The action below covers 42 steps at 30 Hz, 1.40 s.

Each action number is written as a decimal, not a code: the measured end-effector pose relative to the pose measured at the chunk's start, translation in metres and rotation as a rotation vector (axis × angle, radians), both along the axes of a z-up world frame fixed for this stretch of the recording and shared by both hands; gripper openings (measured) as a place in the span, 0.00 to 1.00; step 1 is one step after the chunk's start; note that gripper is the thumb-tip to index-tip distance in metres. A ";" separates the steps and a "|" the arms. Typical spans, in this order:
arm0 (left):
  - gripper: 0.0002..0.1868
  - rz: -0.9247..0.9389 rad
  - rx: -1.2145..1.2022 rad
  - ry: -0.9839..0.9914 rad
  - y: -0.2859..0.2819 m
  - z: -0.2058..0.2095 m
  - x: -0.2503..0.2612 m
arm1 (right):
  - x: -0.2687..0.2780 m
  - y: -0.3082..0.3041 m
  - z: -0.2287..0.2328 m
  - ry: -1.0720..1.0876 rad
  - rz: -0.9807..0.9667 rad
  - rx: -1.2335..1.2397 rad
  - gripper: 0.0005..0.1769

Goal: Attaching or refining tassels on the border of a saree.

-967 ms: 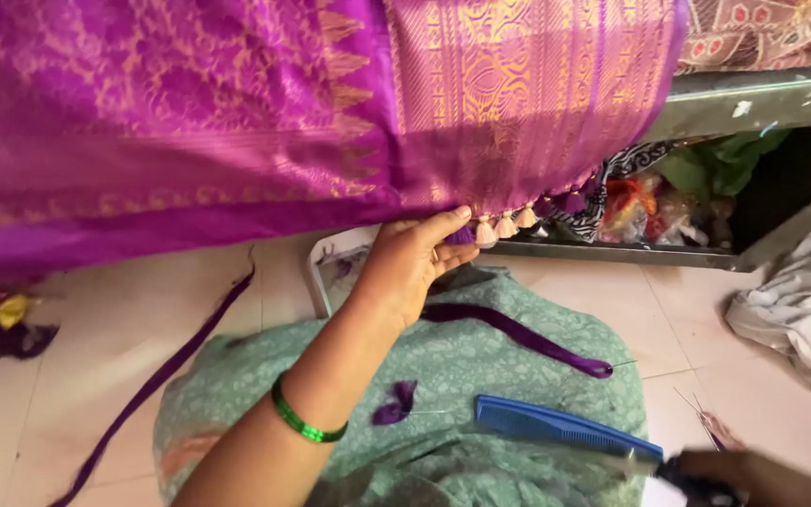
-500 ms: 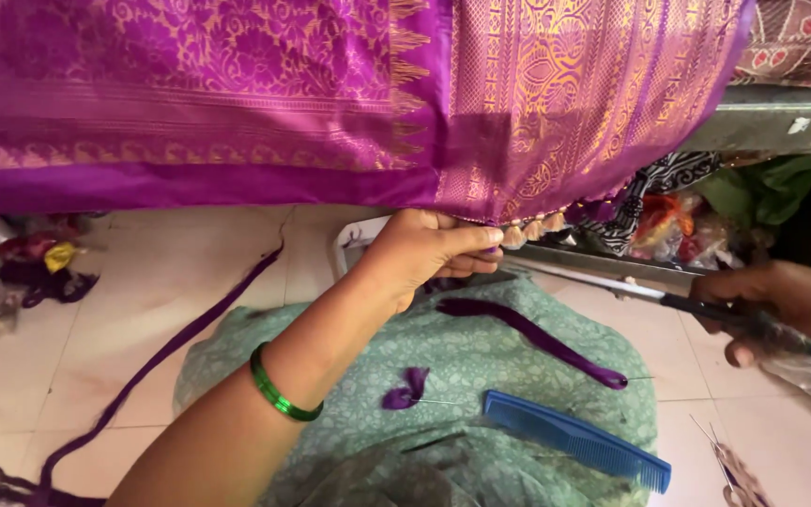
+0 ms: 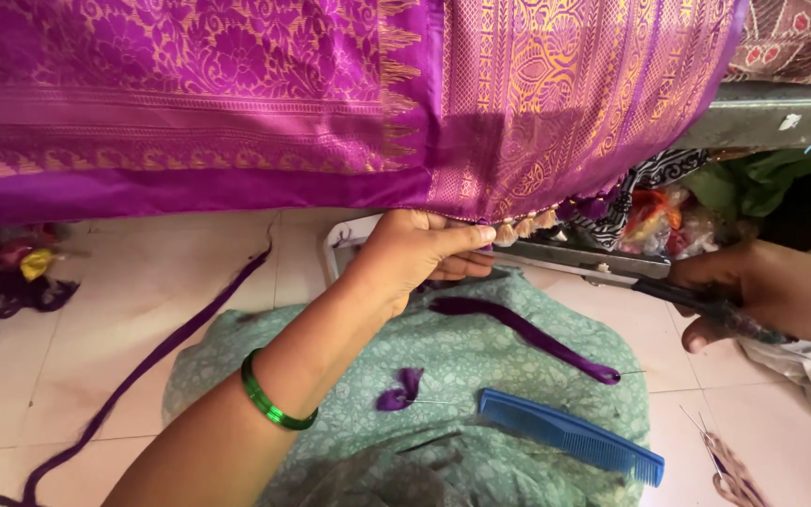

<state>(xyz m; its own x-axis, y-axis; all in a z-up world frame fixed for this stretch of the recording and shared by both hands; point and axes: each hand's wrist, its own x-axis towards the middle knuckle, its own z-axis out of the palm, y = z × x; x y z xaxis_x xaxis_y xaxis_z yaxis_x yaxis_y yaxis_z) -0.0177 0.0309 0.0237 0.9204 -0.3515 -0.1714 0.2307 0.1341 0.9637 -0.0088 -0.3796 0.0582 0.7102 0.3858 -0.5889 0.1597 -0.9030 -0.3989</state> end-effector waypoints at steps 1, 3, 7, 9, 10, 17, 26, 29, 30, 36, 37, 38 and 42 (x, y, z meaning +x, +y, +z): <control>0.18 -0.004 -0.006 -0.011 0.000 0.000 0.001 | -0.002 -0.001 -0.002 -0.009 -0.013 -0.009 0.27; 0.18 -0.001 0.006 -0.005 0.001 -0.001 0.001 | -0.009 0.011 0.008 -0.069 -0.002 -0.102 0.30; 0.17 -0.002 0.024 0.001 0.000 -0.003 0.003 | -0.017 0.027 0.024 -0.117 -0.020 -0.224 0.32; 0.16 0.003 -0.011 -0.007 -0.001 0.000 0.002 | -0.012 0.018 0.016 -0.136 -0.028 -0.212 0.32; 0.16 0.012 -0.046 -0.016 -0.001 0.001 0.002 | -0.010 0.013 0.013 -0.156 -0.033 -0.200 0.32; 0.15 0.013 -0.012 0.007 -0.001 -0.006 0.006 | -0.022 0.020 0.000 -0.198 0.133 -0.155 0.31; 0.10 0.089 -0.048 -0.192 -0.016 -0.026 0.011 | -0.100 0.063 -0.075 0.222 0.195 0.095 0.29; 0.09 0.094 -0.200 -0.276 -0.023 -0.041 0.015 | -0.104 0.041 -0.113 0.471 0.168 0.174 0.15; 0.09 0.137 -0.188 -0.264 -0.024 -0.042 0.015 | -0.100 0.026 -0.131 0.221 0.169 0.277 0.13; 0.10 0.206 -0.194 -0.267 -0.029 -0.056 0.013 | -0.091 -0.021 -0.196 -0.554 -0.024 -0.008 0.09; 0.11 0.203 -0.209 -0.288 -0.027 -0.058 0.013 | -0.091 -0.026 -0.213 -0.660 -0.052 -0.203 0.08; 0.11 0.209 -0.204 -0.317 -0.027 -0.058 0.014 | -0.096 -0.023 -0.220 -0.688 -0.047 -0.193 0.08; 0.13 0.280 -0.433 -0.166 -0.025 -0.039 0.007 | -0.099 -0.010 -0.223 -0.819 -0.082 -0.306 0.06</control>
